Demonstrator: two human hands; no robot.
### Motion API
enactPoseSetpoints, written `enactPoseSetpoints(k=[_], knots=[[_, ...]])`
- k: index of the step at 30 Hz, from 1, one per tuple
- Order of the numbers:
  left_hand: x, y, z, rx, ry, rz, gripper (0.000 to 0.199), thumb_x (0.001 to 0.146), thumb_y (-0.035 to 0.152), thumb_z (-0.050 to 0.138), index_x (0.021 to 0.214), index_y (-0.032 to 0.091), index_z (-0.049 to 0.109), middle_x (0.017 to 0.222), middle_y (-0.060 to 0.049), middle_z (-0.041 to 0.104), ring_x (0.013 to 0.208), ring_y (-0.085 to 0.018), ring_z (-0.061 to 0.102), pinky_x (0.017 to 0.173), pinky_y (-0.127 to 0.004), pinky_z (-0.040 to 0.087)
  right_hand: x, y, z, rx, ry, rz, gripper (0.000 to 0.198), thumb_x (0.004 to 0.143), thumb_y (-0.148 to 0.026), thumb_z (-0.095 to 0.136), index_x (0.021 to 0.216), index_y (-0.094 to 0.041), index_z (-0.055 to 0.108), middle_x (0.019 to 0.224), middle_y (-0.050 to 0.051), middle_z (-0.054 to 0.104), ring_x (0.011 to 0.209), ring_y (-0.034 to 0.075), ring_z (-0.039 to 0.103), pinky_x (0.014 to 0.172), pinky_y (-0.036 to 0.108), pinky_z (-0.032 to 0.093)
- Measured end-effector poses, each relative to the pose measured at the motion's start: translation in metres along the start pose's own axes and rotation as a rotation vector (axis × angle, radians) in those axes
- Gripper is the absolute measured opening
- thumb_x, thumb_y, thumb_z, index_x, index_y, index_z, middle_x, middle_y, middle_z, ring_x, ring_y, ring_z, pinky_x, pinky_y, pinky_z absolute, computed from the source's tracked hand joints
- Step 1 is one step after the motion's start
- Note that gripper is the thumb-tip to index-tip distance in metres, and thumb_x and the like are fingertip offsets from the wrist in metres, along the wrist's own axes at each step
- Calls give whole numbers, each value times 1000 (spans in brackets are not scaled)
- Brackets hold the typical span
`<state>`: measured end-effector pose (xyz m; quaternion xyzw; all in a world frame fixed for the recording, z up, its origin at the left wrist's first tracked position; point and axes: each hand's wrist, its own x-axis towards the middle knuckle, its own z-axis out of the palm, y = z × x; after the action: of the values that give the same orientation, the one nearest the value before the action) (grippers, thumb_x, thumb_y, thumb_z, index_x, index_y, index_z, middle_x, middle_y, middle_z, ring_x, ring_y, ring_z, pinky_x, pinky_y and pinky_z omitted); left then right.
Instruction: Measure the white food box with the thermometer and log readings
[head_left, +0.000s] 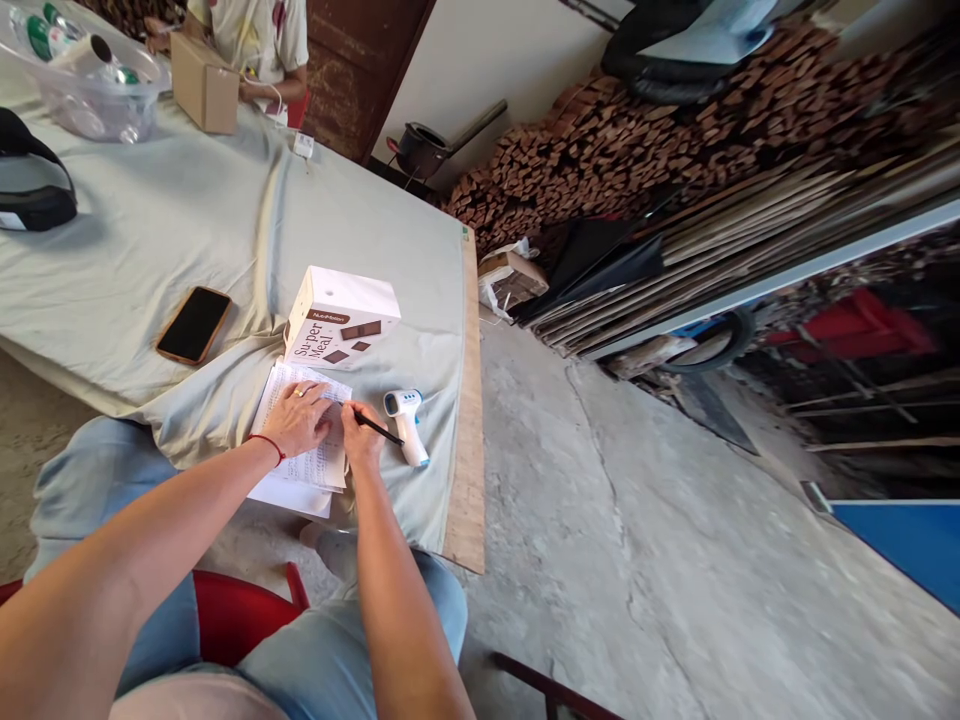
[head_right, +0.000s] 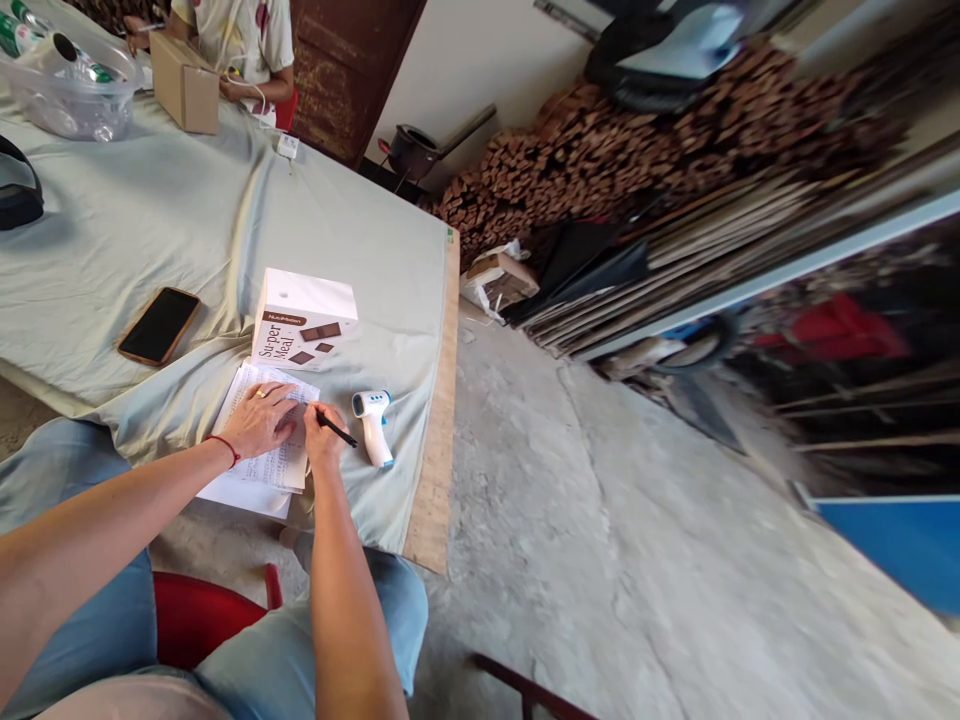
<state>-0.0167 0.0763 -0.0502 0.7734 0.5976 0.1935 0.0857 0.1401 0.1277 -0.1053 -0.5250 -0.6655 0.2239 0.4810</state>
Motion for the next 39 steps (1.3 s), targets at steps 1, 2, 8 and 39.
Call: enactPoseSetpoints(k=[1,2,8,39], knots=[[0,0,0,-2,2,0,28,91,24,61,118,18,69,147,-12,58,137,-32,50,117,-51,38,0,0,0,-2,4,4,30,89,-42,54,79,-19,70,80,9,75,77,22,69,79,38,58],[0,0,0,-4,2,1,29,91,24,61,118,18,68,147,-12,58,137,-32,50,117,-51,38,0,1,0,-3,9,7,30,89,-42,54,79,-19,70,80,9,75,77,22,69,79,38,58],[0,0,0,-7,-8,1,31,91,24,60,120,16,69,147,-13,58,137,-33,50,117,-52,38,-2,2,-1,-12,22,26,30,90,-42,53,80,-18,70,79,7,75,74,21,68,76,36,58],[0,0,1,-47,13,2,30,91,23,59,118,19,69,147,-13,58,138,-33,49,117,-53,37,0,-3,-1,-57,28,34,30,90,-41,53,77,-20,70,77,7,74,75,21,67,76,36,57]])
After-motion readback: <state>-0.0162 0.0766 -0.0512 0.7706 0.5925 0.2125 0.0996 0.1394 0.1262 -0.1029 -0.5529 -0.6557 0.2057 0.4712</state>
